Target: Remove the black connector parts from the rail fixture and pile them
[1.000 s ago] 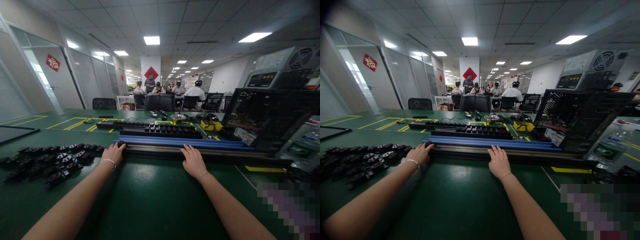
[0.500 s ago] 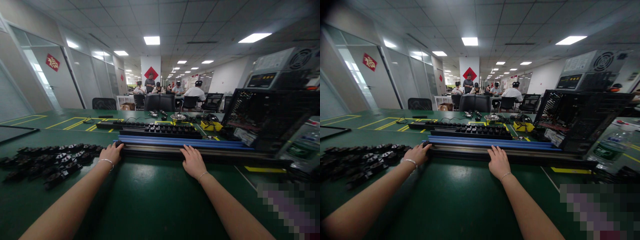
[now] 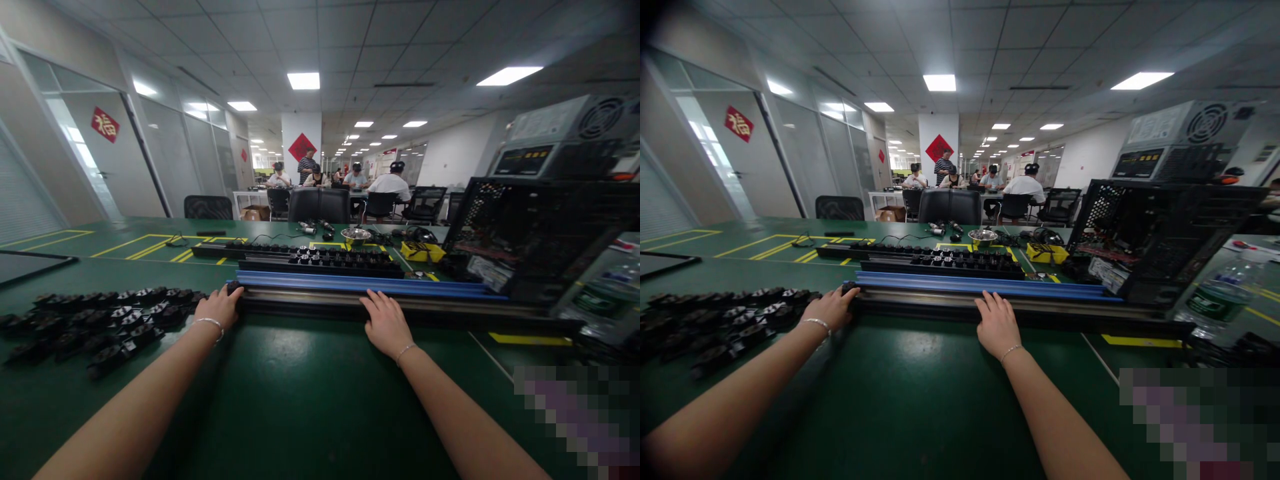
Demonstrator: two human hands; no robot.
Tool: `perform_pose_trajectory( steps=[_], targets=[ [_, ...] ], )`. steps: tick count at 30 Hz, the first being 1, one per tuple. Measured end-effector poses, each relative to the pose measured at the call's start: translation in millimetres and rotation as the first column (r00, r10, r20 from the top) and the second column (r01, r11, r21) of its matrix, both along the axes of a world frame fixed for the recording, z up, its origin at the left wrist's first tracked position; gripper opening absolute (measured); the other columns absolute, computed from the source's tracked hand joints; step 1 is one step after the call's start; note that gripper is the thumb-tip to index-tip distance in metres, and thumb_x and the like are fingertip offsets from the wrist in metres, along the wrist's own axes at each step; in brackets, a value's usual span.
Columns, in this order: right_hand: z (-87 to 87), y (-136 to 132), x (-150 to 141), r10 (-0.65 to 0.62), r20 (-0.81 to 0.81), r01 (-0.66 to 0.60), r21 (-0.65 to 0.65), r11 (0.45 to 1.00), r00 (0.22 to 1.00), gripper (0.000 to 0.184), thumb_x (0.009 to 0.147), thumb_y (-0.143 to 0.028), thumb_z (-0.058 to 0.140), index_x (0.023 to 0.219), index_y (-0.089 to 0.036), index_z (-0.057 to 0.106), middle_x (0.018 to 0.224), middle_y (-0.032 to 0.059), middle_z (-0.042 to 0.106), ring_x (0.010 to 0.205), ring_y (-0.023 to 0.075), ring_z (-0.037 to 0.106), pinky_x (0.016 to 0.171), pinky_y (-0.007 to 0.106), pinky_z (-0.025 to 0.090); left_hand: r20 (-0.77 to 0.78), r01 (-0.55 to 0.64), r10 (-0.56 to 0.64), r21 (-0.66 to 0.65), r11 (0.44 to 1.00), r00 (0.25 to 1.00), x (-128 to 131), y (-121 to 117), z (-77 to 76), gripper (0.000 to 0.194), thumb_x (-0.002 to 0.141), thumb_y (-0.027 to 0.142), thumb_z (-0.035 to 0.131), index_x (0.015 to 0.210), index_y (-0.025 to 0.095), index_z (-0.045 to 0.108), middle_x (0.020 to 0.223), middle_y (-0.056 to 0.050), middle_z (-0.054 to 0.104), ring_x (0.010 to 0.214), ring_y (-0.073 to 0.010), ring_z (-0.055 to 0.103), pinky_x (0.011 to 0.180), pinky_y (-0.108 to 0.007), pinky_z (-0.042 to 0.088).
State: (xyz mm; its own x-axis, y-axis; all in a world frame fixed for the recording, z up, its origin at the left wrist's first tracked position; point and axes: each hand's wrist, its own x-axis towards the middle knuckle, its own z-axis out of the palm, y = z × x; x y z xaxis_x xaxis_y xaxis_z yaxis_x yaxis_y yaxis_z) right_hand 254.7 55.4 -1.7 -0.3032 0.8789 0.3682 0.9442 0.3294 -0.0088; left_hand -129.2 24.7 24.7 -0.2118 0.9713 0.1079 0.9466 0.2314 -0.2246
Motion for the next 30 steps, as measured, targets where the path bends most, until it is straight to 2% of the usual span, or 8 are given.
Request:
perform_pose_trajectory(
  steps=[14, 21, 30],
  targets=[
    [-1.2, 1, 1, 0.011, -0.005, -0.011, 0.014, 1.000, 1.000, 0.054, 0.075, -0.015, 0.044, 0.129, -0.019, 0.051, 0.144, 0.0077, 0.039, 0.133, 0.0248, 0.029, 0.109, 0.042, 0.019, -0.001, -0.011, 0.011, -0.002, 1.000, 1.000, -1, -1, 0.9, 0.062, 0.078, 0.026, 0.047, 0.138, 0.031, 0.033, 0.140, -0.013, 0.041, 0.117, -0.0299, 0.048, 0.086, -0.044, 0.044],
    [-2.2, 1, 1, 0.013, -0.009, -0.013, 0.040, 0.999, 1.000, 0.054, 0.075, -0.015, 0.045, 0.129, -0.019, 0.051, 0.143, 0.0069, 0.041, 0.132, 0.0249, 0.031, 0.109, 0.042, 0.020, -0.005, -0.014, 0.014, 0.002, 1.000, 1.000, -12, 0, -2.4, 0.062, 0.079, 0.027, 0.047, 0.139, 0.030, 0.032, 0.139, -0.014, 0.041, 0.117, -0.0294, 0.049, 0.087, -0.044, 0.044],
    [-1.6, 1, 1, 0.012, -0.012, -0.012, 0.012, 1.000, 1.000, 0.054, 0.075, -0.015, 0.044, 0.129, -0.020, 0.051, 0.144, 0.0071, 0.039, 0.133, 0.0245, 0.029, 0.109, 0.042, 0.019, -0.005, -0.014, 0.014, -0.009, 1.000, 1.000, -16, 2, -1.3, 0.063, 0.078, 0.028, 0.048, 0.139, 0.029, 0.033, 0.138, -0.014, 0.043, 0.118, -0.0283, 0.049, 0.089, -0.043, 0.043]
  ],
)
